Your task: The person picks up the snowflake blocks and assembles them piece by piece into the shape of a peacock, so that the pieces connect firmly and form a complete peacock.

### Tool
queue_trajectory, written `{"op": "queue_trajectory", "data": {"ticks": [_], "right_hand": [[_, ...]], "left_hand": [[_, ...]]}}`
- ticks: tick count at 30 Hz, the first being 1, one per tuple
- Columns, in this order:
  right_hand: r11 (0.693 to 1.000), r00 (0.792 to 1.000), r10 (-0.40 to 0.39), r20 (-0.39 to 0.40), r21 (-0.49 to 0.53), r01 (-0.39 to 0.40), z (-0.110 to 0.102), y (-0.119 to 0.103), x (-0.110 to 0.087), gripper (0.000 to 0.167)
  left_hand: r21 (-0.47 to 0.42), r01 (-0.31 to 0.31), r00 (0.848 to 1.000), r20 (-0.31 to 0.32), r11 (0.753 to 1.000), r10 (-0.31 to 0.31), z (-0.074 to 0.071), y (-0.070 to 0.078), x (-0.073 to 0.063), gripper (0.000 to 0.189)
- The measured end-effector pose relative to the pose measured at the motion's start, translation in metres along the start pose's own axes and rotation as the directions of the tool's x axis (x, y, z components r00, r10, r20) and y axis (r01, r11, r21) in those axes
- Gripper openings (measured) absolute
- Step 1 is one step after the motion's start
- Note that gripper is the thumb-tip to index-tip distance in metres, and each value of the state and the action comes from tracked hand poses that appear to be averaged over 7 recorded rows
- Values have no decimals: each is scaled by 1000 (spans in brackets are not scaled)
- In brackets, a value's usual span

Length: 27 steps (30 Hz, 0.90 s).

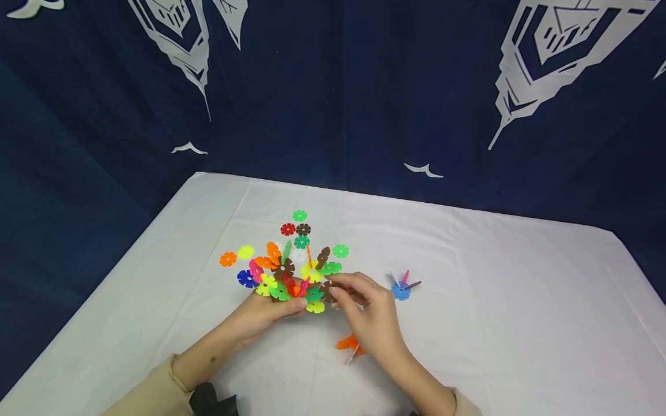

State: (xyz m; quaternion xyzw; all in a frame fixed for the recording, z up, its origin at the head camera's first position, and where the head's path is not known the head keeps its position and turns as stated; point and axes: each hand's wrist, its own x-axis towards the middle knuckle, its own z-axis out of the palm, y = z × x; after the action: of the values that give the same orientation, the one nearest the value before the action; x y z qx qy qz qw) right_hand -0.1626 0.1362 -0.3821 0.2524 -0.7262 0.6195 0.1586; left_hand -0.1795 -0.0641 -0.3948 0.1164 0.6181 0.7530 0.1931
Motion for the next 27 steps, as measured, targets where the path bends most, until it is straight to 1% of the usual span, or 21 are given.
{"op": "queue_trajectory", "data": {"ticks": [1,3,5,7,9,11,13,14,17,20,24,27], "right_hand": [[998,999,53,-4,43,-53,0,-1,0,26],[983,989,146,-10,115,-144,-1,-2,0,25],[971,982,186,-18,154,-181,-4,-3,0,25],[974,985,171,-22,155,-165,-7,-4,1,23],[987,993,112,-27,122,-108,-10,-4,1,26],[994,998,57,-22,91,-55,-12,-5,2,29],[996,1000,10,-7,90,-10,-13,-6,2,29],[996,1000,-2,-4,88,2,-13,-6,2,27],[993,999,-36,16,109,34,-14,-7,2,20],[995,998,-45,40,93,41,-13,-7,2,13],[997,998,-43,44,58,40,-10,-7,1,14],[999,999,-33,27,42,32,-9,-8,2,20]], "left_hand": [[-12,1,1000,3,1000,-1,1,0,0,64],[-7,-4,1000,-9,1000,4,1,2,-1,66],[37,-6,999,-33,999,7,2,5,-3,69],[118,19,997,-74,993,-10,1,8,-5,72],[188,54,994,-107,981,-34,1,12,-8,74],[233,86,991,-123,969,-58,2,16,-10,75],[257,108,988,-132,960,-76,2,19,-12,78],[254,105,989,-128,961,-74,2,20,-13,79],[237,71,994,-102,969,-48,2,21,-13,82],[208,25,998,-68,978,-11,2,22,-13,80],[195,2,999,-43,981,6,2,24,-13,75],[217,-23,999,-25,976,30,3,28,-11,64]]}}
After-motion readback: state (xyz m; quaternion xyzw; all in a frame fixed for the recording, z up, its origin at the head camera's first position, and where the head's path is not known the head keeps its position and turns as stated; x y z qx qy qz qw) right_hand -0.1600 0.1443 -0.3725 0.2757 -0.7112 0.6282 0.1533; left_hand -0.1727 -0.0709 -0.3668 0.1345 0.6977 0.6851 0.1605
